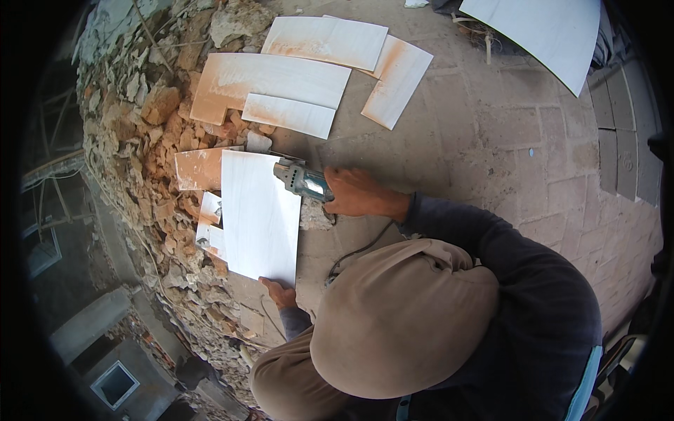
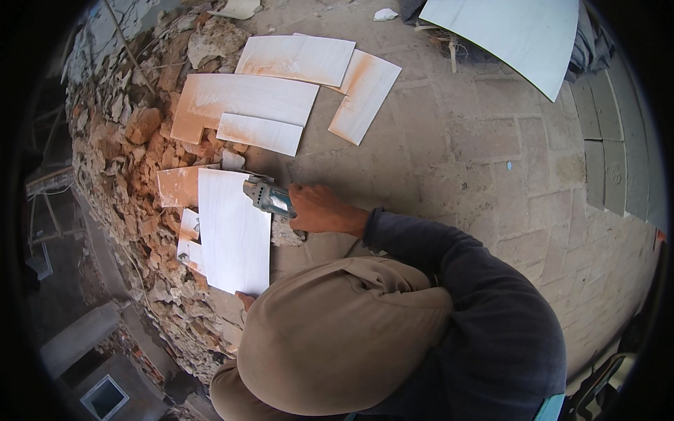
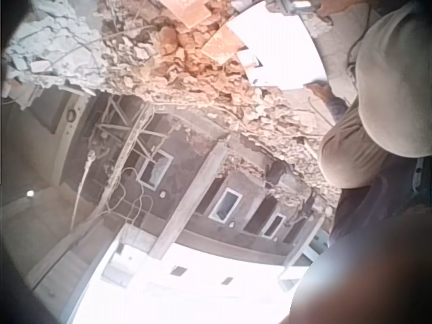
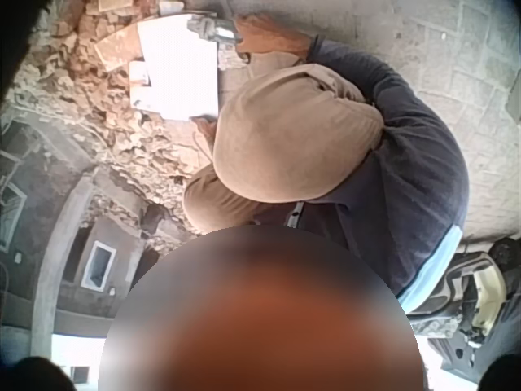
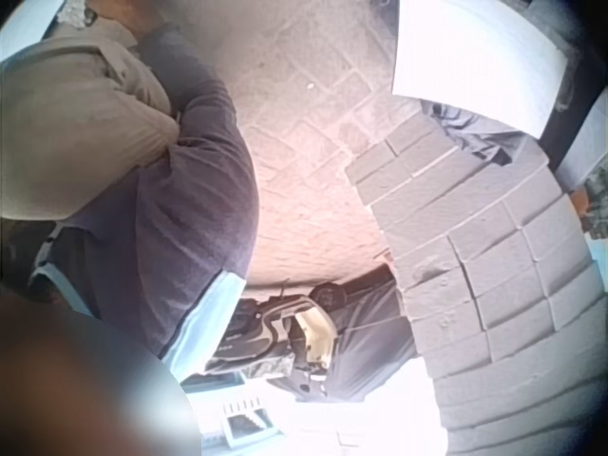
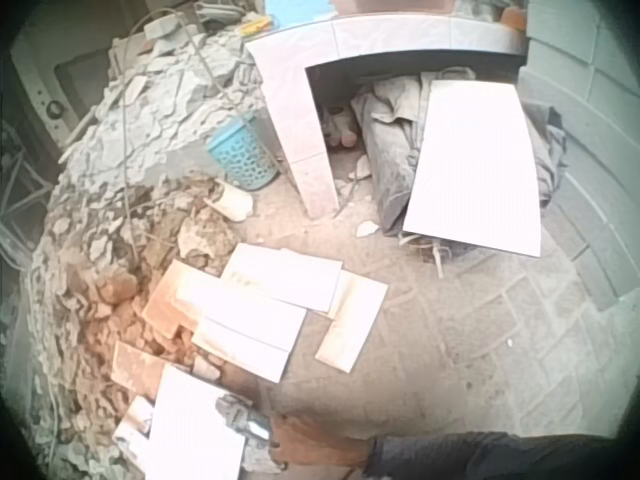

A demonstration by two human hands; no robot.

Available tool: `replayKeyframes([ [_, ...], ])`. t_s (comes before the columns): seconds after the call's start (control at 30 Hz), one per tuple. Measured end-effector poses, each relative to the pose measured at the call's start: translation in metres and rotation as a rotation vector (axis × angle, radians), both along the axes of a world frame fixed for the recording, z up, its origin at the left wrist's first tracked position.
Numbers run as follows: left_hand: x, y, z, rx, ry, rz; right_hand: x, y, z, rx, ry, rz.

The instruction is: The person uses an angle grinder to cut a white ceramic tile on the floor. They hold the tile with one hand and guide the grinder with the other, creating a straight cut. After finishing, they lift the tile to inspect the cut edge.

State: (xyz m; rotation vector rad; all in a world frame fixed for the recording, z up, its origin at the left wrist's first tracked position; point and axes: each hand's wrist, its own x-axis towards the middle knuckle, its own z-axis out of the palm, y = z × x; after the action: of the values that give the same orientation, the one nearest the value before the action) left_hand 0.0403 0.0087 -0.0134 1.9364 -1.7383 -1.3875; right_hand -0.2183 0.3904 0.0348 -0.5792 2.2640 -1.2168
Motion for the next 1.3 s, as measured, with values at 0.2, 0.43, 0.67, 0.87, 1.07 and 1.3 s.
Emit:
replayKeyframes([
  [0.2,0.002,-0.006,-0.001,0.12,0.122,0.038,0.008,-0.009,0.011,-0.05,0.137,-0.102],
  [0.43,0.013,-0.02,-0.007,0.054,0.048,-0.045,-0.005,-0.034,0.039,-0.091,0.223,-0.067],
  [0.67,0.007,-0.01,0.017,-0.074,-0.271,-0.13,-0.004,-0.048,0.051,-0.149,0.198,-0.022],
  [0.87,-0.002,-0.014,0.013,-0.001,-0.18,0.078,0.001,-0.043,0.052,-0.171,0.201,-0.018],
  [1.07,-0.009,0.031,0.035,-0.698,-0.262,-0.444,-0.008,-0.018,0.061,-0.147,0.072,-0.033],
  [1.3,-0.064,0.115,0.054,-0.943,-0.646,-1.333,-0.026,0.017,0.072,-0.084,0.063,-0.136],
])
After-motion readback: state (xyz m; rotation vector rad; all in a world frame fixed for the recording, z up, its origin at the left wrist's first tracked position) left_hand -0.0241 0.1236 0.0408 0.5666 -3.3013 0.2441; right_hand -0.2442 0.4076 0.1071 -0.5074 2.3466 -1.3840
